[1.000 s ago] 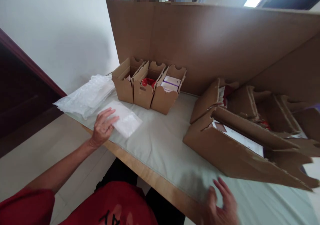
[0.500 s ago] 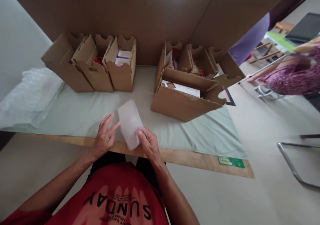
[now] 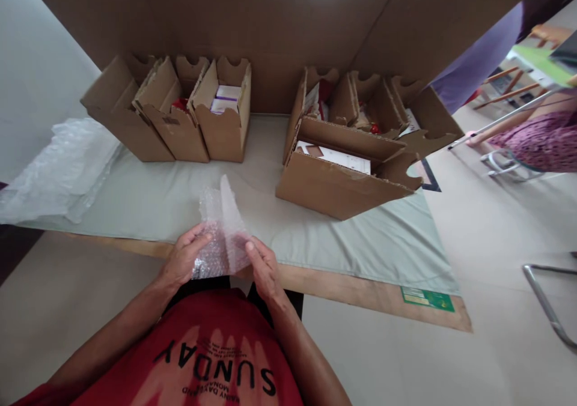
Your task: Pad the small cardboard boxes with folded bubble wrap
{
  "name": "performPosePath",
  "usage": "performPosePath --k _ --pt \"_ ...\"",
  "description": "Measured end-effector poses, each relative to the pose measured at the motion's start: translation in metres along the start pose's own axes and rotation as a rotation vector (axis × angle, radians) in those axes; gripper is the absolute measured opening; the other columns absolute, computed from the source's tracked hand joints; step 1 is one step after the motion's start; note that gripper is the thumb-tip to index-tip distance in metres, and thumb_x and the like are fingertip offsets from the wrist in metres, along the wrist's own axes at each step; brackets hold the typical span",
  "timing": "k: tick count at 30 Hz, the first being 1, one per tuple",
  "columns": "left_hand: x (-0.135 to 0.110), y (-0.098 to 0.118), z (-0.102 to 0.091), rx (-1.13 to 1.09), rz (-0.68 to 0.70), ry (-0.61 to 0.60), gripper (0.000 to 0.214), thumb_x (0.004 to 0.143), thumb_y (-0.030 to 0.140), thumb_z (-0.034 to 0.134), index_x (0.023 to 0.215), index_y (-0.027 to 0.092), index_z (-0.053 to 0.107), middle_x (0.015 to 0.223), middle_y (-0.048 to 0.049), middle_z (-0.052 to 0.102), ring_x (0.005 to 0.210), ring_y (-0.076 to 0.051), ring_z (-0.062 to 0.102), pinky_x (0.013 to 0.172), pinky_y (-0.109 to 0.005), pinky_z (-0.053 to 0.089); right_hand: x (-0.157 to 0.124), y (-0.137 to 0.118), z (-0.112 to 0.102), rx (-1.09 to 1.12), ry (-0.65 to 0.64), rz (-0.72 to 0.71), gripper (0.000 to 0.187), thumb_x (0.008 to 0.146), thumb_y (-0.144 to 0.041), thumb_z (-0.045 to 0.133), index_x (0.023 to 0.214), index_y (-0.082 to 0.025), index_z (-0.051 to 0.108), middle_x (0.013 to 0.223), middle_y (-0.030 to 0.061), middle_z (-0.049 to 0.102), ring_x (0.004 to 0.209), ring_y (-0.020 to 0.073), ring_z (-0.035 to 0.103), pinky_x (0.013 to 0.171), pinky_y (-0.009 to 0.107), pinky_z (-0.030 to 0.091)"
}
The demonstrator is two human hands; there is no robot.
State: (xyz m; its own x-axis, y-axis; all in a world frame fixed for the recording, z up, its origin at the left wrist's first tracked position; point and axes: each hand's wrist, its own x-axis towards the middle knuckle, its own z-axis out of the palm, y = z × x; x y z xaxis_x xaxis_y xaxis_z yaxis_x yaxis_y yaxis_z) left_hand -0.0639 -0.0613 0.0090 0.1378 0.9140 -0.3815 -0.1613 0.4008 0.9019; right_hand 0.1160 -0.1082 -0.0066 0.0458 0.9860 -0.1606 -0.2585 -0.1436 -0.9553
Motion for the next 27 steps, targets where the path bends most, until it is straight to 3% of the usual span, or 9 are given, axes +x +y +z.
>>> performPosePath --k 5,8,11,15,17,20,23,25,27 --pt "0.014 0.008 -0.009 -0.055 0.028 0.109 0.05 0.063 0.047 0.082 0.099 0.015 0.072 0.091 -0.0067 0.078 0.086 -0.023 0.071 0.078 -0.032 0.054 -0.003 0.009 -0.012 0.14 0.249 0.023 0.035 0.084 -0.054 0.072 0.105 -0.026 0.08 0.111 0.0049 0.078 0.113 0.0265 0.068 0.107 0.044 0.048" --pt "0.023 0.011 -0.014 0.001 0.041 0.111 0.048 0.064 0.045 0.079 0.1 0.015 0.07 0.09 -0.0064 0.078 0.087 -0.022 0.072 0.077 -0.03 0.053 -0.009 0.007 -0.022 0.09 0.336 0.048 0.032 0.078 -0.051 0.077 0.097 -0.024 0.079 0.102 0.0045 0.077 0.097 0.024 0.068 0.082 0.037 0.059" --pt "0.033 0.01 -0.024 0.142 0.013 0.078 0.057 0.065 0.042 0.076 0.114 0.015 0.066 0.086 -0.0051 0.077 0.078 -0.02 0.07 0.067 -0.026 0.051 -0.013 0.004 -0.032 -0.001 0.34 0.093 0.036 0.075 -0.052 0.079 0.095 -0.023 0.075 0.091 0.003 0.073 0.075 0.0185 0.064 0.055 0.028 0.055" --pt "0.044 0.007 -0.039 0.409 0.029 0.079 0.073 0.075 0.037 0.065 0.142 0.014 0.049 0.083 -0.0028 0.073 0.057 -0.014 0.059 0.054 -0.025 0.046 -0.013 0.003 -0.038 -0.08 0.308 0.109 0.046 0.074 -0.05 0.079 0.108 -0.021 0.068 0.079 -0.0013 0.066 0.062 0.0131 0.056 0.051 0.026 0.055" --pt "0.042 0.007 -0.043 0.571 0.165 0.182 0.074 0.079 0.034 0.061 0.148 0.014 0.044 0.097 -0.0068 0.072 0.063 -0.015 0.061 0.06 -0.029 0.052 -0.013 0.003 -0.038 -0.11 0.304 0.098 0.058 0.076 -0.05 0.077 0.124 -0.022 0.061 0.074 -0.0036 0.062 0.062 0.0129 0.055 0.05 0.025 0.055" --pt "0.027 0.008 -0.039 0.863 0.551 0.297 0.066 0.083 0.027 0.061 0.147 0.016 0.047 0.125 -0.0151 0.066 0.103 -0.026 0.067 0.09 -0.043 0.057 -0.014 0.002 -0.034 -0.16 0.289 0.083 0.077 0.083 -0.048 0.072 0.149 -0.021 0.044 0.073 -0.0057 0.058 0.06 0.0113 0.052 0.051 0.023 0.053" --pt "0.006 0.005 -0.028 1.068 0.876 0.025 0.057 0.085 0.028 0.067 0.14 0.02 0.056 0.141 -0.0162 0.059 0.136 -0.034 0.052 0.114 -0.053 0.044 -0.016 -0.002 -0.03 -0.19 0.274 0.086 0.081 0.086 -0.046 0.07 0.156 -0.021 0.038 0.075 -0.0057 0.059 0.059 0.0102 0.052 0.053 0.023 0.053" --pt "-0.003 0.0 -0.021 1.162 0.944 -0.216 0.058 0.082 0.028 0.074 0.137 0.022 0.059 0.146 -0.0153 0.058 0.144 -0.036 0.044 0.119 -0.058 0.037 -0.018 -0.004 -0.03 -0.18 0.266 0.103 0.075 0.086 -0.047 0.071 0.152 -0.022 0.046 0.075 -0.0058 0.058 0.058 0.0102 0.054 0.055 0.025 0.054" --pt "-0.004 -0.007 -0.016 1.239 0.914 -0.333 0.054 0.081 0.024 0.074 0.133 0.021 0.062 0.146 -0.0159 0.059 0.146 -0.038 0.043 0.119 -0.062 0.034 -0.019 -0.004 -0.032 -0.141 0.261 0.135 0.064 0.083 -0.05 0.073 0.14 -0.022 0.06 0.074 -0.0049 0.059 0.056 0.011 0.057 0.055 0.027 0.054"
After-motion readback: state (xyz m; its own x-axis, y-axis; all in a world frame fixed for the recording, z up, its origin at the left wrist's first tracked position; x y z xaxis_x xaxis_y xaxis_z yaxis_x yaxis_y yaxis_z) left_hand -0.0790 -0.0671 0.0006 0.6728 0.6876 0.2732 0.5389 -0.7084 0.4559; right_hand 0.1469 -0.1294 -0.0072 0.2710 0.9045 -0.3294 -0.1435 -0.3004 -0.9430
